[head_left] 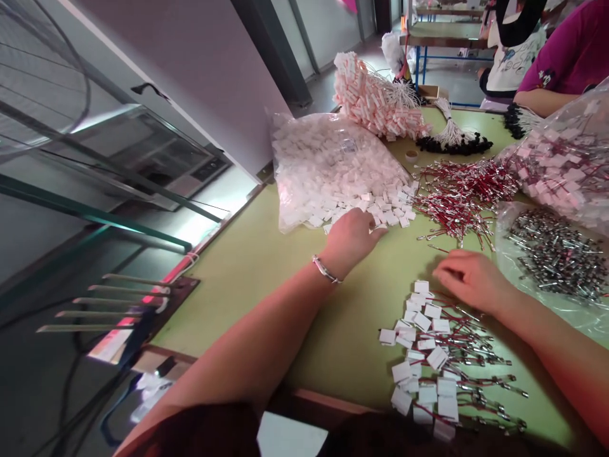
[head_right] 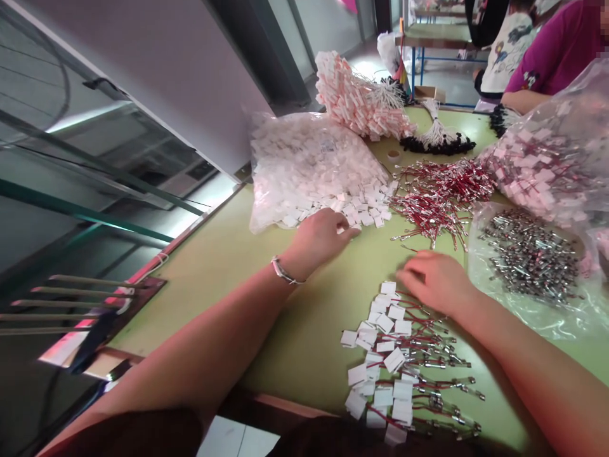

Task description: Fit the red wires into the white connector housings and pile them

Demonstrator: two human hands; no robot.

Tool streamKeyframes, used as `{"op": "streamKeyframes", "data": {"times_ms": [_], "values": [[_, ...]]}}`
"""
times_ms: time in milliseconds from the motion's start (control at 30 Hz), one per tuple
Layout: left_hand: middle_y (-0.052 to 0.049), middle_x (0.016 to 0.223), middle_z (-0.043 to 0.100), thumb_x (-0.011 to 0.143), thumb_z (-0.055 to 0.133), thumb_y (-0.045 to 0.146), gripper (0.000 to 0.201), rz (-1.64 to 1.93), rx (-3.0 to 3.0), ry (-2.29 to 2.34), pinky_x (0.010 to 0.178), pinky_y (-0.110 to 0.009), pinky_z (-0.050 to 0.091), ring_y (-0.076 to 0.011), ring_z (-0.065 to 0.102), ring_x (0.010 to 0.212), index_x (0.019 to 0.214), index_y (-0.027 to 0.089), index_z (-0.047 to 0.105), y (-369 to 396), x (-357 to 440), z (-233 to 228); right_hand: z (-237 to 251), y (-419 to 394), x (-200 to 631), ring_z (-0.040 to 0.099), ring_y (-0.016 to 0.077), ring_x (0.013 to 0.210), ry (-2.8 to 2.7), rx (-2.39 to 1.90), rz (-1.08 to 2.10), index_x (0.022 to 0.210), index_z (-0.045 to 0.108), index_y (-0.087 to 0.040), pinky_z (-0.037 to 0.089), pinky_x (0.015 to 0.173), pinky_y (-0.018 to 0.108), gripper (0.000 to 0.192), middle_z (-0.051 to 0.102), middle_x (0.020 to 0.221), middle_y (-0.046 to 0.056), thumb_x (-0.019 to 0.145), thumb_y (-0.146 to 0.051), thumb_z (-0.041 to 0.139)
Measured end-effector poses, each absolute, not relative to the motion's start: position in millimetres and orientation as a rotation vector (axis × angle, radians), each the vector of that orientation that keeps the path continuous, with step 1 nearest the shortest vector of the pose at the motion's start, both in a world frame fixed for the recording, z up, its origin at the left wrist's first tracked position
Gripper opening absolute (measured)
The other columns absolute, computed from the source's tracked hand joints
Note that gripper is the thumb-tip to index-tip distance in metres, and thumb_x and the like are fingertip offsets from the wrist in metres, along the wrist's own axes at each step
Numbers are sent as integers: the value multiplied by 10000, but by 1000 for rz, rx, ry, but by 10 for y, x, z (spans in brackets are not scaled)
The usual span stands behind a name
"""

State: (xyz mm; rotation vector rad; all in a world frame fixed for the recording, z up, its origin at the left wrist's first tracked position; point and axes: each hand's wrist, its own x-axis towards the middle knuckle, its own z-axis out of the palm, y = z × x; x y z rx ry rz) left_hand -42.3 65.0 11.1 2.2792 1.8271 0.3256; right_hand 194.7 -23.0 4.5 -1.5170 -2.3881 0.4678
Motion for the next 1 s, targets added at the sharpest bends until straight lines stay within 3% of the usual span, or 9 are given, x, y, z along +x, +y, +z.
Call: {"op": "streamKeyframes", "data": {"times_ms": [133,300,433,600,733,867,1000], "values": [[-117,954,626,881,470,232,216,177,2479,1754,768,-335,454,-251,586,919,914,144,664,667,-338,19,-55,-77,2028,549,183,731,-2313,-1837,46,864,669,-199,337,568,298,194,622,907,73,900,-266,491],[-123,998,619,891,419,176,250,52,2547,1679,785,-328,454,-245,588,934,1009,134,635,591,-268,34,-124,-65,2017,558,191,724,-2447,-1929,-14,845,623,-158,306,544,306,183,608,896,95,902,-202,455],[-153,991,602,865,417,118,242,-54,2611,1625,805,-342,455,-264,581,951,958,107,640,532,-274,57,-60,-153,2000,549,181,647,-2355,-1979,80,875,585,-156,286,527,315,180,621,893,113,909,-208,416],[-145,1003,619,831,442,87,285,48,2576,1563,826,-366,458,-258,578,949,1049,113,624,495,-234,39,3,-204,1982,517,165,549,-2241,-1928,470,874,549,-187,288,507,308,142,619,655,44,907,-246,423],[-69,848,645,831,538,190,316,531,1997,1337,698,-305,487,-167,590,733,1136,143,605,477,-188,22,43,-223,1969,493,131,528,-2083,-1744,610,844,578,-203,328,517,289,132,611,622,6,873,-248,457],[-2,616,586,852,586,234,124,608,1166,1053,533,-201,432,-62,511,514,856,116,623,457,-124,-8,119,-283,1922,443,100,491,-2035,-1614,638,762,603,-211,324,511,270,180,563,564,-29,864,-307,491],[17,605,586,847,605,155,94,635,881,940,570,-180,441,-34,522,518,765,110,604,411,-68,-51,165,-309,1866,429,92,490,-2002,-1581,823,688,579,-205,330,516,258,231,522,525,-41,862,-323,484]]}}
